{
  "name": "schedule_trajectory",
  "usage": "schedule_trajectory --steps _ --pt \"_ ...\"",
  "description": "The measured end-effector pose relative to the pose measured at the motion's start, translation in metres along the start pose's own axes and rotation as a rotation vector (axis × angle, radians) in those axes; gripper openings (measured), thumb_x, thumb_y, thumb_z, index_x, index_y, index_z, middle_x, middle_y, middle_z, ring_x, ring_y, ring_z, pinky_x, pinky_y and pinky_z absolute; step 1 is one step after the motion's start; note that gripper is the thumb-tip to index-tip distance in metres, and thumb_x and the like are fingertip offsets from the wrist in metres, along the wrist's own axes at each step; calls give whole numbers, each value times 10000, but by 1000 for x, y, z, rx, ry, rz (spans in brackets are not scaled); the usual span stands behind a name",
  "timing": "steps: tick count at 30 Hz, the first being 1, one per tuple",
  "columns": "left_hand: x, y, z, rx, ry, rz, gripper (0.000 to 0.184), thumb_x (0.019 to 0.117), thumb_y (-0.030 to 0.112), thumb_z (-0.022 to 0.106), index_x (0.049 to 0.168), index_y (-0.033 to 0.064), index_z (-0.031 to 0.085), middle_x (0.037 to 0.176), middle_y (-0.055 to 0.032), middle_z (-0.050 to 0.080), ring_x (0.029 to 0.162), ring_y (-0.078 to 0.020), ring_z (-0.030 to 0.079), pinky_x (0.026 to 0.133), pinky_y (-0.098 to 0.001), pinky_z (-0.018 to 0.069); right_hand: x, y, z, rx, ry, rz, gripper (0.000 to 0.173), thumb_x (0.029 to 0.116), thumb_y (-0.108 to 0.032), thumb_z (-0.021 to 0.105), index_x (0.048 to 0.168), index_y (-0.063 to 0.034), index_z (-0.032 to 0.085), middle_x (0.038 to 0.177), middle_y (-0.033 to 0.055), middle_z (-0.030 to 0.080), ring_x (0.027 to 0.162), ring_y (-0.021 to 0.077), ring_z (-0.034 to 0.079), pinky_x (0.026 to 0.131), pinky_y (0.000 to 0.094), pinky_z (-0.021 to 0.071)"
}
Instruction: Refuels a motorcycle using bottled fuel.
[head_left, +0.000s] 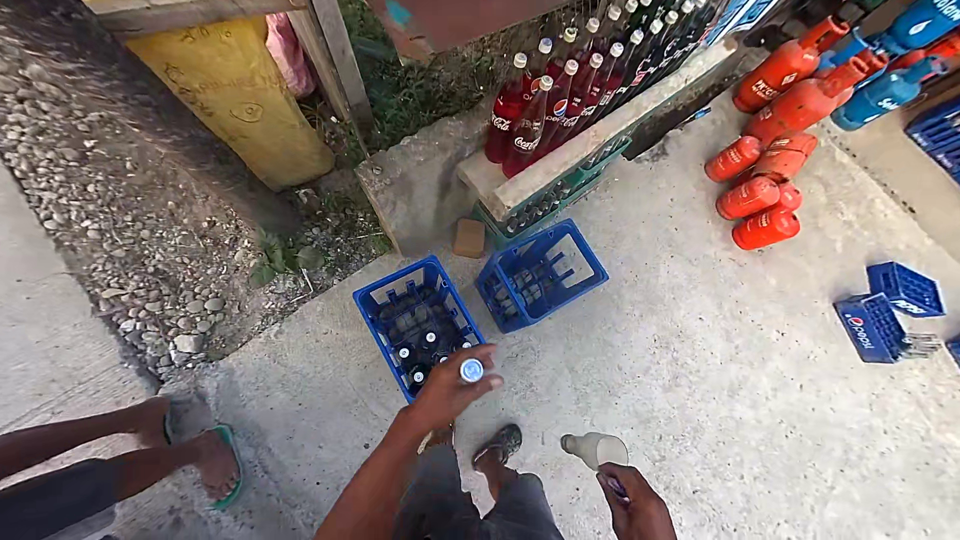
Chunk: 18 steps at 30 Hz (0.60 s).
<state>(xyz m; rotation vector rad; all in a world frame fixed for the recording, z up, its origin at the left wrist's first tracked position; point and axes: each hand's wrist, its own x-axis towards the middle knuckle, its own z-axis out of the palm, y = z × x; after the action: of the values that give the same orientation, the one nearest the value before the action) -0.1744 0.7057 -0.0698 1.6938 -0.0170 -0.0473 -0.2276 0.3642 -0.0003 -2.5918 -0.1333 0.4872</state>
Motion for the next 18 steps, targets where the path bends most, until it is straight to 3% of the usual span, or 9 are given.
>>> schedule_trajectory --steps 4,8,14,18 --pt "58 -83 -2 -108 307 -162 411 959 211 697 1274 -48 641 1184 -139 715 1119 -176 681 1009 -363 546 10 47 15 43 -86 145 195 964 -32 639 1078 103 723 999 277 715 920 407 717 879 542 574" --pt "87 -171 15 -69 515 -302 347 912 177 763 1185 -29 701 1255 -167 688 1228 -207 627 1069 -370 497 25 85 32 77 -158 168 196 967 -46 638 1056 103 730 980 275 720 912 397 720 877 518 578" --pt "107 -261 39 102 616 -461 459 931 218 751 1307 -24 649 1418 -188 599 1358 -250 543 1154 -403 415 49 141 41 99 -196 189 189 969 -56 639 1047 87 736 948 255 720 887 376 721 852 491 587" --pt "110 -282 50 196 580 -575 528 939 263 748 1363 -20 610 1441 -190 585 1358 -259 549 1160 -409 405 59 167 33 118 -167 201 186 964 -54 646 1042 88 737 940 252 716 871 363 720 839 472 592"
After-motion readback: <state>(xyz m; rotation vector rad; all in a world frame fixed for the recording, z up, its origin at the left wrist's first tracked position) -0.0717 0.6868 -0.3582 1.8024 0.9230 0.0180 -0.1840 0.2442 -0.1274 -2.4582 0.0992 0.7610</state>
